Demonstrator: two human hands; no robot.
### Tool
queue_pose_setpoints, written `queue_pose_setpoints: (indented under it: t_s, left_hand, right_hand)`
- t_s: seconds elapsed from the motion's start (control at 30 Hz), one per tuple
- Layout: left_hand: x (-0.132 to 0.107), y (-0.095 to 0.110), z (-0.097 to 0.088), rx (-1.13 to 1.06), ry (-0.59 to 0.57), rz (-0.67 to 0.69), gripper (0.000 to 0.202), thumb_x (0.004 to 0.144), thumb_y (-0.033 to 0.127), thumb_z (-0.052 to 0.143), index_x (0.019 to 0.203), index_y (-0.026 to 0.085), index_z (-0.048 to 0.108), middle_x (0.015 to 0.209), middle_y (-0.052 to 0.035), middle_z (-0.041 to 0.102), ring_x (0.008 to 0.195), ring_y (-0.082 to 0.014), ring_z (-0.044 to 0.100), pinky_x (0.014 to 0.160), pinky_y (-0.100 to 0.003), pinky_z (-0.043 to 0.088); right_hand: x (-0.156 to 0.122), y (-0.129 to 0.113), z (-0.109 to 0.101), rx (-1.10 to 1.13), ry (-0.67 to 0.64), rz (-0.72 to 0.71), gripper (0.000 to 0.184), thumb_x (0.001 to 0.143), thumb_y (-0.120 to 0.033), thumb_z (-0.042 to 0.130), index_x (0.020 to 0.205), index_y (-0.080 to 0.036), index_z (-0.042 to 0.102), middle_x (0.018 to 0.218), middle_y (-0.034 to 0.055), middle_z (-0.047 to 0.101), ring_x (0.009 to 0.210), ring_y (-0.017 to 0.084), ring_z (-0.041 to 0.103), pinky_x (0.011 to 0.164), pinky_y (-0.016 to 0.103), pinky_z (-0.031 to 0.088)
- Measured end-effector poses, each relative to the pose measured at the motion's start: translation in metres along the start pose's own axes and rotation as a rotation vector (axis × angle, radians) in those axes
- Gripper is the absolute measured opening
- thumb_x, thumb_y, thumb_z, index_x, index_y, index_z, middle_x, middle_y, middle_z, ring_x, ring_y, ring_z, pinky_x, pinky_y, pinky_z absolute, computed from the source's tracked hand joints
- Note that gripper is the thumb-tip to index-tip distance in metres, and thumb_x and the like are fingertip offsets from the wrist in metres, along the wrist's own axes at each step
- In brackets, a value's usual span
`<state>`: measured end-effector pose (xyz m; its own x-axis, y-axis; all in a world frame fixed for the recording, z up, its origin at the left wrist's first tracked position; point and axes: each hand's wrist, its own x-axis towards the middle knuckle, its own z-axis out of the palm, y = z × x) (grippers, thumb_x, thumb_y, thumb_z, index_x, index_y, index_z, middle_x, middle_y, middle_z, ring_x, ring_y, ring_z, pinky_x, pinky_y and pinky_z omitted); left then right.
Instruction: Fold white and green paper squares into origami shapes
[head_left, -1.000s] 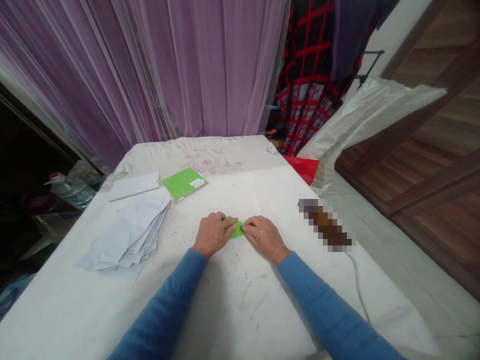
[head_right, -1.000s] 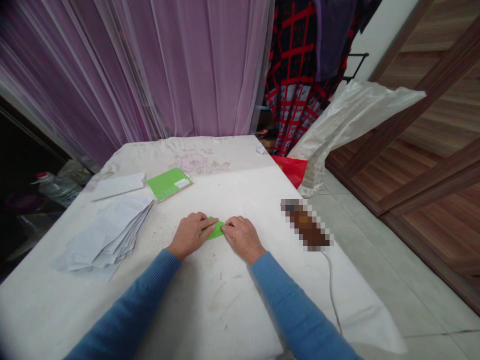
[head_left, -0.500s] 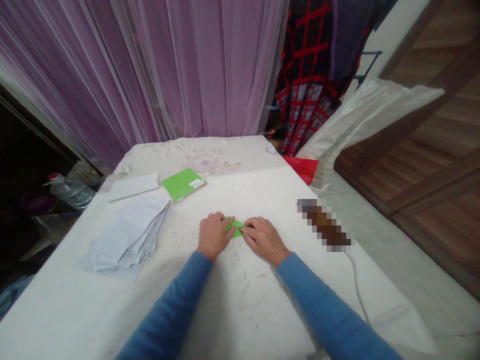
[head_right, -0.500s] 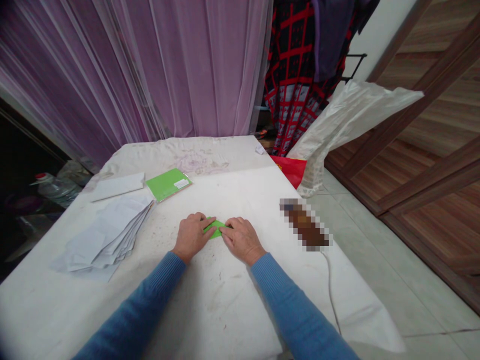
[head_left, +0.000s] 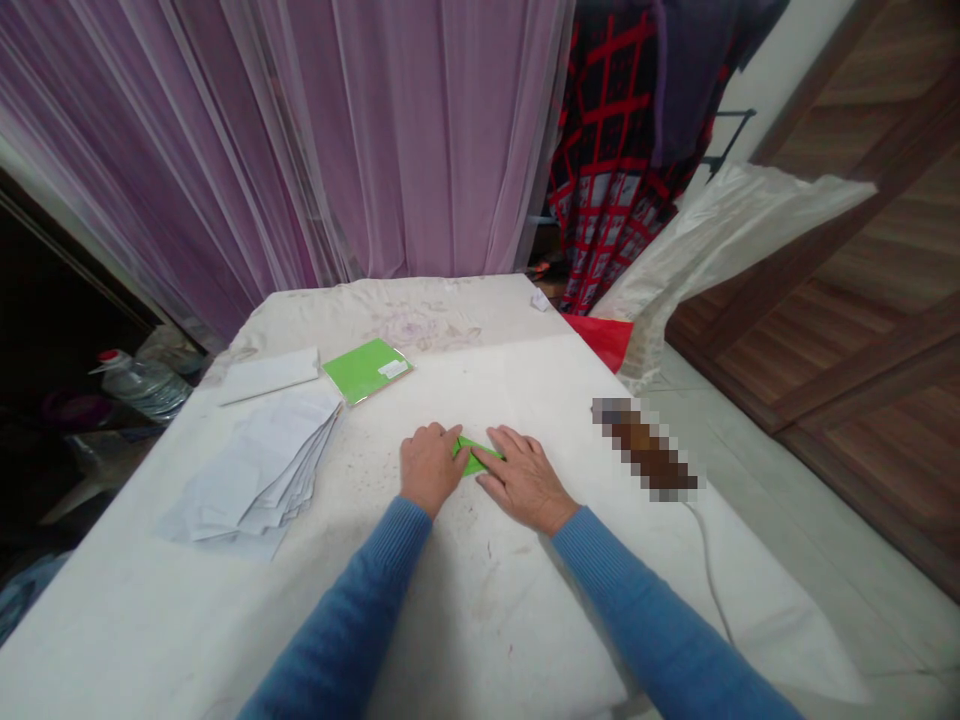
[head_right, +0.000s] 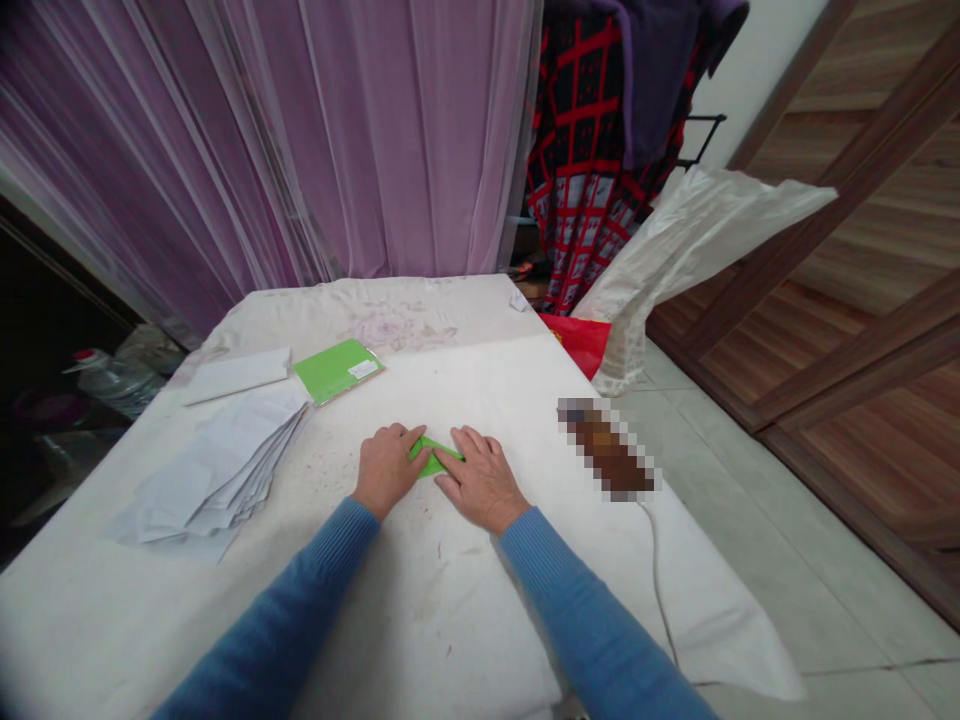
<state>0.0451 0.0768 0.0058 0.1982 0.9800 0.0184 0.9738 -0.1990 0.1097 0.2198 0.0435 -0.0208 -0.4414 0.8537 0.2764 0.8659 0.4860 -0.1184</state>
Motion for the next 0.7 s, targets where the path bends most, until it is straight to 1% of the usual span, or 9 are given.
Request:
queue_pose_setpoints:
  t_s: [0.17, 0.3, 0.53, 0.7]
  left_hand:
    - [0.006, 0.001, 0.0, 0.003, 0.014, -0.04, 0.041, 0.092, 0.047, 0.045, 0.127, 0.028, 0.057, 0.106, -0.0086, 0.065, 0.1, -0.0272, 0.058, 0.079, -0.038, 0.043]
    - [0.009, 0.003, 0.0, -0.003, 0.013, -0.071, 0.043, 0.093, 0.048, 0.043, 0.127, 0.028, 0.057, 0.106, -0.0088, 0.066, 0.101, -0.0273, 0.059, 0.08, -0.038, 0.043]
    - [0.012, 0.006, -0.002, -0.001, -0.016, -0.099, 0.043, 0.094, 0.046, 0.04, 0.13, 0.028, 0.055, 0.108, -0.0102, 0.066, 0.103, -0.0284, 0.059, 0.081, -0.04, 0.043]
    - [0.012, 0.006, -0.003, 0.005, -0.007, -0.106, 0.043, 0.094, 0.046, 0.04, 0.129, 0.028, 0.056, 0.107, -0.01, 0.066, 0.102, -0.0297, 0.059, 0.08, -0.042, 0.045]
  right_hand:
    - [-0.001, -0.002, -0.002, 0.002, -0.012, 0.026, 0.043, 0.094, -0.043, 0.052, 0.134, -0.028, 0.056, 0.144, 0.014, 0.047, 0.136, 0.031, 0.036, 0.106, 0.048, 0.03]
    - [-0.002, -0.003, -0.001, 0.01, -0.022, 0.041, 0.045, 0.093, -0.044, 0.052, 0.135, -0.028, 0.055, 0.146, 0.0143, 0.045, 0.138, 0.032, 0.032, 0.108, 0.051, 0.027]
    - [-0.004, -0.006, -0.002, 0.004, -0.078, 0.073, 0.05, 0.096, -0.047, 0.045, 0.139, -0.023, 0.05, 0.15, 0.0155, 0.04, 0.141, 0.032, 0.028, 0.11, 0.052, 0.025]
    - [-0.006, -0.008, -0.002, 0.0, -0.107, 0.108, 0.053, 0.097, -0.049, 0.042, 0.141, -0.02, 0.048, 0.152, 0.0155, 0.036, 0.142, 0.032, 0.025, 0.111, 0.052, 0.022]
